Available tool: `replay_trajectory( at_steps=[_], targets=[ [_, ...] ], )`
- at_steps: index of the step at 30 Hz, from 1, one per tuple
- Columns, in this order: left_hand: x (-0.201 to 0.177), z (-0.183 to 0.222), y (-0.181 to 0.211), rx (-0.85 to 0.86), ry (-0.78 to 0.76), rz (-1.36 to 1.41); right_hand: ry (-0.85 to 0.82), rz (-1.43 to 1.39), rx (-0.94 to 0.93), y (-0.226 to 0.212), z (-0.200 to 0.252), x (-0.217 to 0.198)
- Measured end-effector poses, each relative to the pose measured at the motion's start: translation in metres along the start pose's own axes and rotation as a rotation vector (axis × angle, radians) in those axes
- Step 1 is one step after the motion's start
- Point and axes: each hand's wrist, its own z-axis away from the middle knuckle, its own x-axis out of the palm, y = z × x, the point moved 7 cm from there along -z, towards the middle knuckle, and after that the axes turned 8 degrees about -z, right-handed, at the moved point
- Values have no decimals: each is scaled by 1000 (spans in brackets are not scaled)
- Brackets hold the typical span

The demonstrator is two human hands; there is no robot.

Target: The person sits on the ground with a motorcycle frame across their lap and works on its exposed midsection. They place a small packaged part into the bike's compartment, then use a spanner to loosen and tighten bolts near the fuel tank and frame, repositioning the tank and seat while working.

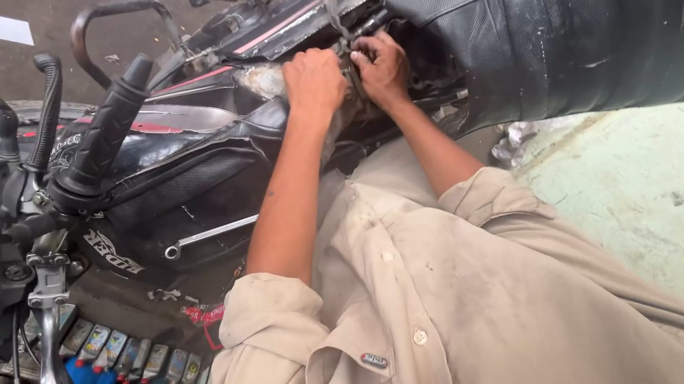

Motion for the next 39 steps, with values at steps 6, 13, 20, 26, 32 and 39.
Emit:
replay_trajectory(
  at_steps=[6,13,20,26,32,39],
  targets=[
    [-15,-10,-16,-189,74,265,60,-113,0,14,3,11],
    [9,-35,-8,-40,70,334,136,-197,185,21,1,4],
    [0,-25,18,72,30,62,82,-294,191,30,-1,-6],
    [4,-21,11,46,-178,-29,-95,-475,193,51,39,-9],
    [-185,23,24,23,180,409,-216,-475,438,46,73,-12],
    [-294,112,-32,145,711,1376,-280,-462,364,17,44,9]
  ],
)
